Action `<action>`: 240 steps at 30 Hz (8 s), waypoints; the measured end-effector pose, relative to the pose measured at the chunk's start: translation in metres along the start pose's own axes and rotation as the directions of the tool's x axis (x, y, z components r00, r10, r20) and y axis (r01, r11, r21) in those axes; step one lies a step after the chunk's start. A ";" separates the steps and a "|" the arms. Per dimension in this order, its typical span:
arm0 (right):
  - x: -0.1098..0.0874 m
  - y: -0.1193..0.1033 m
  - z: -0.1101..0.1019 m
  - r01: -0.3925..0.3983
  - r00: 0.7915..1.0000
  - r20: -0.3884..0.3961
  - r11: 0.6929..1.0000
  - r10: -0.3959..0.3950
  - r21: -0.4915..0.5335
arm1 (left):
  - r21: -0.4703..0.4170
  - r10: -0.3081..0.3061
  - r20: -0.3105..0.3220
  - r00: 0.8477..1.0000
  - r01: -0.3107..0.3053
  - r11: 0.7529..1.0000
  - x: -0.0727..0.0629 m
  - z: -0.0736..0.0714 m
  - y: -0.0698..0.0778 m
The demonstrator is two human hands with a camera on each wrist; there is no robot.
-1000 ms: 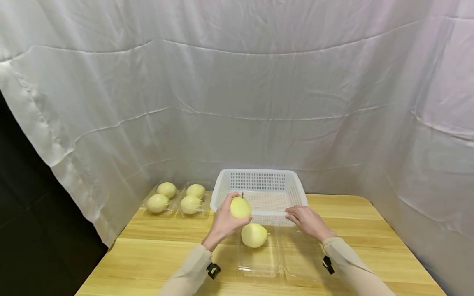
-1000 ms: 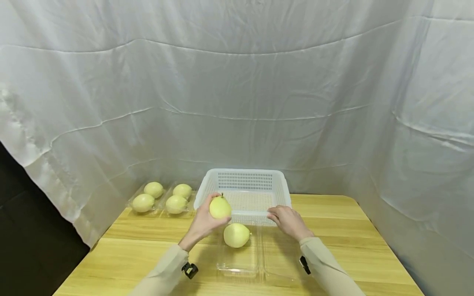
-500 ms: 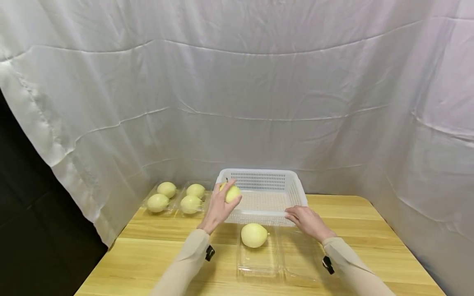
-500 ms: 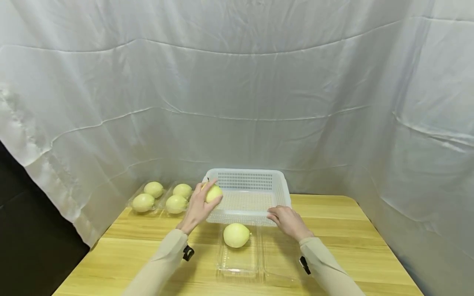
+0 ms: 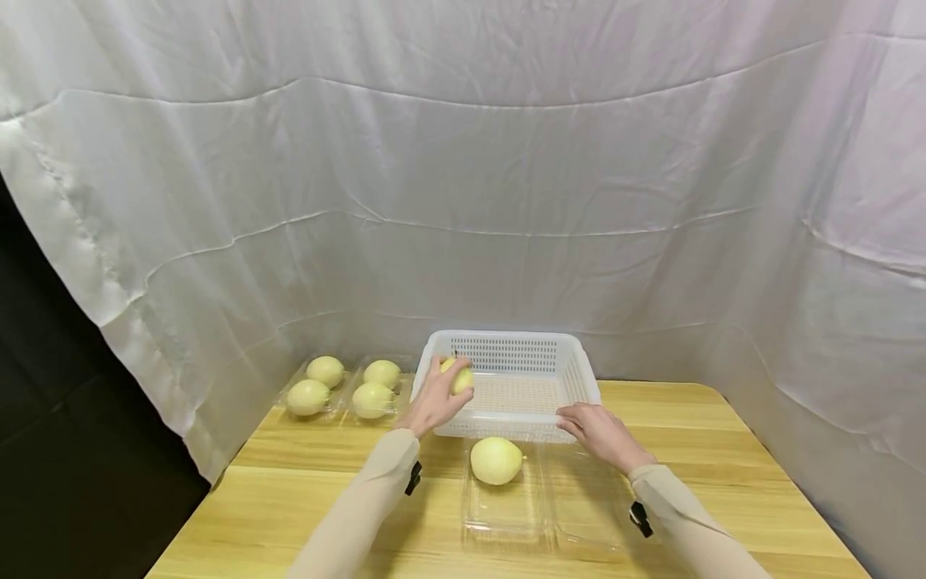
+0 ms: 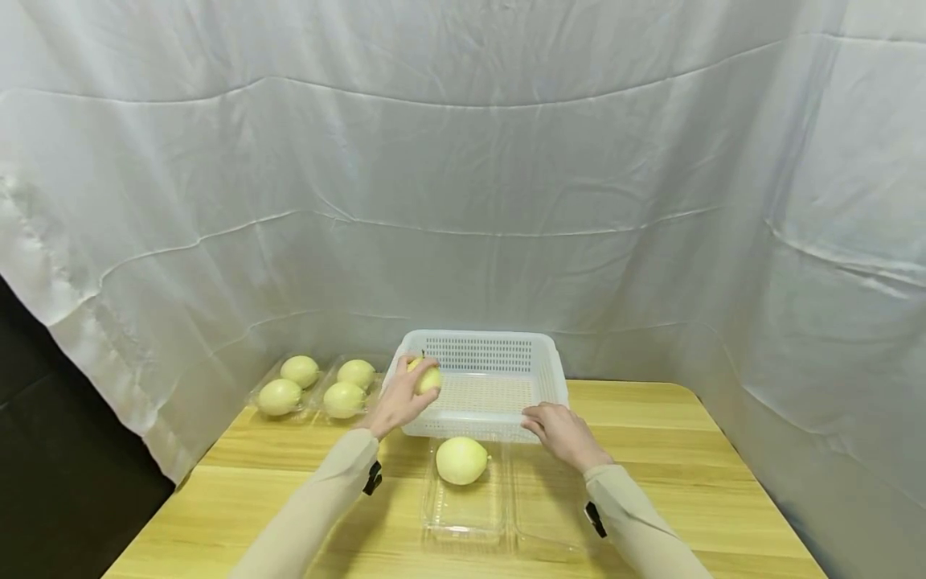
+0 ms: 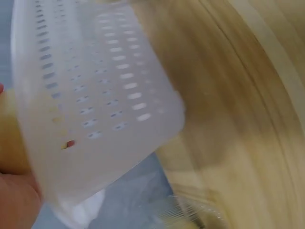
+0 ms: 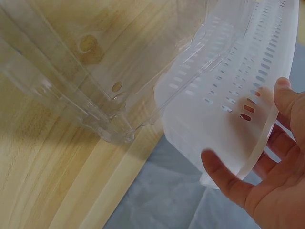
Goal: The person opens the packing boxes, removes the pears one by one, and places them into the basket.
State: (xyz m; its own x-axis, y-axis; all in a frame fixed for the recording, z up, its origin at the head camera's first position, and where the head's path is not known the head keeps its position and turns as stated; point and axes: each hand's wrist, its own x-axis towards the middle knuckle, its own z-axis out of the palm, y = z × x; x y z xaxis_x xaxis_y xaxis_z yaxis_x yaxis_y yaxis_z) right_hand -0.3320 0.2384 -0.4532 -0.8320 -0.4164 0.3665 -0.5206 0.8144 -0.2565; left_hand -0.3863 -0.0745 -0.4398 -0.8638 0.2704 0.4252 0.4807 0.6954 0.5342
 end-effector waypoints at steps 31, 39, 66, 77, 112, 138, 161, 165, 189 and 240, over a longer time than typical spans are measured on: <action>0.000 0.000 0.003 0.024 0.997 -0.071 0.998 -0.028 -0.061 | 0.277 -0.203 0.383 0.901 0.098 0.956 0.023 0.017 -0.006; -0.001 -0.002 0.005 0.012 0.997 -0.079 0.999 -0.016 -0.049 | 0.291 -0.144 0.424 0.894 0.016 0.956 0.023 0.017 -0.005; -0.005 -0.003 0.004 -0.008 0.997 -0.080 0.997 0.002 -0.077 | 0.357 0.087 0.069 0.994 -0.106 0.928 -0.014 0.006 0.002; -0.001 -0.008 0.010 -0.028 0.982 -0.189 0.999 0.023 -0.022 | 0.333 -0.037 -0.245 0.969 0.120 0.935 -0.032 -0.001 -0.008; 0.000 -0.057 0.031 0.214 0.972 -0.108 0.977 -0.211 0.018 | 0.079 -0.382 -0.114 0.917 0.391 0.917 -0.026 -0.016 -0.041; 0.019 -0.085 0.057 0.205 0.953 0.229 0.979 -0.200 -0.001 | 0.130 -0.403 -0.108 0.909 0.415 0.901 -0.024 -0.019 -0.038; 0.011 -0.074 0.038 0.144 0.970 0.209 0.987 -0.127 -0.071 | 0.100 -0.421 -0.096 0.902 0.430 0.897 -0.022 -0.013 -0.035; 0.009 -0.074 0.030 0.146 0.971 0.200 0.986 -0.128 -0.075 | 0.097 -0.429 -0.094 0.898 0.437 0.894 -0.023 -0.012 -0.035; 0.015 -0.069 0.009 0.108 0.992 0.054 0.983 -0.117 0.149 | 0.086 -0.435 -0.104 0.894 0.444 0.892 -0.023 -0.017 -0.037; 0.080 -0.080 0.047 -0.180 0.929 -0.213 0.872 0.303 0.456 | 0.060 -0.441 -0.116 0.890 0.449 0.891 -0.026 -0.014 -0.035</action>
State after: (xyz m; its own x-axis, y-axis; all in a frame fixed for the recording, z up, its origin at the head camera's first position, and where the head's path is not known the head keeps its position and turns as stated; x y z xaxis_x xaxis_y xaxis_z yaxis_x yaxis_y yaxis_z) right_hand -0.3665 0.1210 -0.4455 -0.8898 -0.0544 0.4531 -0.3917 0.6003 -0.6973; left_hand -0.3782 -0.1154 -0.4591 -0.9631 -0.1432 0.2280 0.0315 0.7811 0.6236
